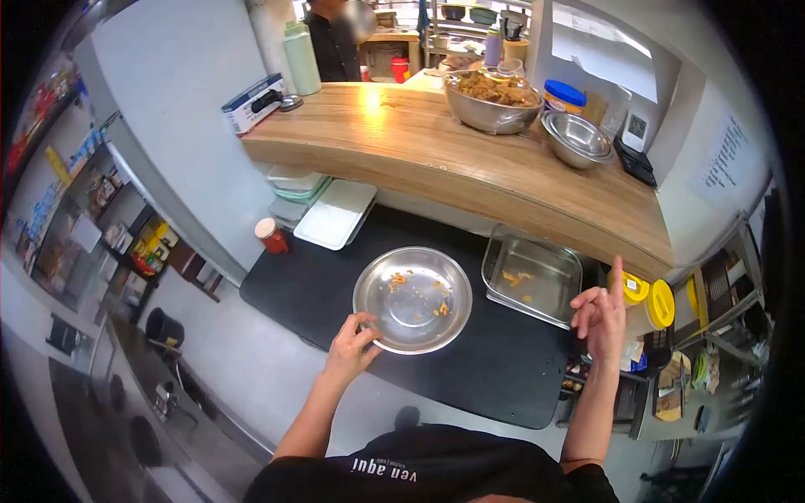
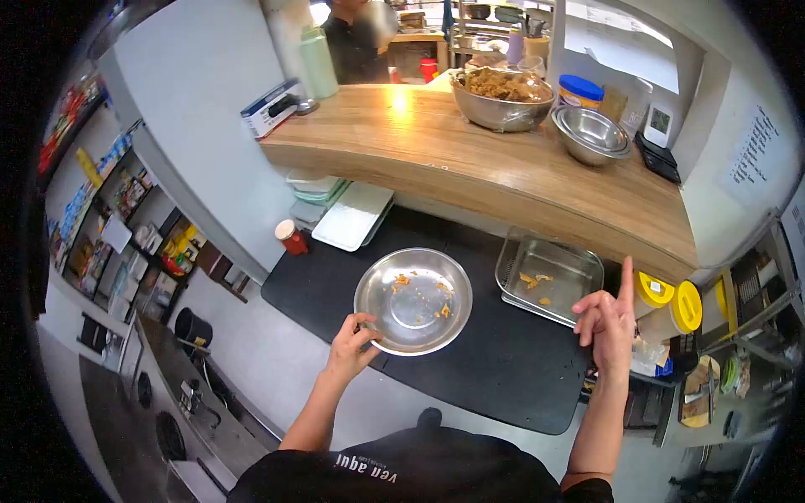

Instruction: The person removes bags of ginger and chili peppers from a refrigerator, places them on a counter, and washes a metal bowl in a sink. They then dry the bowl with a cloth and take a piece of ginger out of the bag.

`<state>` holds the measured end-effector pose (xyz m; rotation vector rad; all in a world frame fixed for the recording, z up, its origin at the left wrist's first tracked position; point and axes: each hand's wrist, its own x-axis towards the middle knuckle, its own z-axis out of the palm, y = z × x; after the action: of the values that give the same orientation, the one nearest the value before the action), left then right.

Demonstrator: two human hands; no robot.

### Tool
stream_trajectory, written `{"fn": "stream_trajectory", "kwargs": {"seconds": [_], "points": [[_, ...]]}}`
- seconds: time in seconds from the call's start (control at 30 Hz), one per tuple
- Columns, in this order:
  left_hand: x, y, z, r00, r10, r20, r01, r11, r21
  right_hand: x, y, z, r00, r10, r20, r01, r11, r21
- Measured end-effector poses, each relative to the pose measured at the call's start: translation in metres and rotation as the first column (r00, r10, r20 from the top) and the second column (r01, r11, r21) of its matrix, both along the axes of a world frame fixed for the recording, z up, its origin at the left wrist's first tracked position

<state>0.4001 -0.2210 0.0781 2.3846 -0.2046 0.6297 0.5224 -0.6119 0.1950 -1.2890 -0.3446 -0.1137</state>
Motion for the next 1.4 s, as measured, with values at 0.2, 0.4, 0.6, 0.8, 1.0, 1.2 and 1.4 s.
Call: {"fn": "stream_trajectory", "kwargs": {"seconds": [0.2,0.4,0.6,0.8,1.0,1.2,1.4], "points": [[0.045,-0.013,-0.003,0.975,-0.209,0.082,0.207,0.978,0.025,-0.029,0.017,-0.077,0.911,-0.034,-0.410,-0.162,0.886,-0.434],[0.099,-0.139,0.012,0.830,-0.555,0.055,0.552,0.832,0.061,-0.063,-0.042,-0.086,0.858,-0.204,-0.471,0.092,0.964,-0.251],[0.099,-0.259,0.006,0.641,-0.767,0.032,0.766,0.641,0.037,-0.117,-0.125,-0.124,0.745,-0.395,-0.538,0.454,0.891,-0.027],[0.069,-0.388,0.013,0.620,-0.772,0.137,0.776,0.630,0.036,-0.194,-0.246,-0.135,0.616,-0.569,-0.546,0.665,0.746,-0.028],[0.029,-0.543,-0.016,0.678,-0.733,0.052,0.671,0.589,-0.451,-0.286,-0.385,-0.148,0.446,-0.687,-0.573,0.740,0.643,-0.195],[-0.026,-0.720,-0.020,0.507,-0.862,0.029,0.732,0.412,-0.543,-0.357,-0.515,-0.136,0.358,-0.686,-0.633,0.784,0.589,-0.195],[-0.068,-0.890,-0.039,0.113,-0.935,-0.337,0.648,0.327,-0.688,-0.392,-0.621,-0.172,0.332,-0.708,-0.623,0.906,0.423,0.003]]}}
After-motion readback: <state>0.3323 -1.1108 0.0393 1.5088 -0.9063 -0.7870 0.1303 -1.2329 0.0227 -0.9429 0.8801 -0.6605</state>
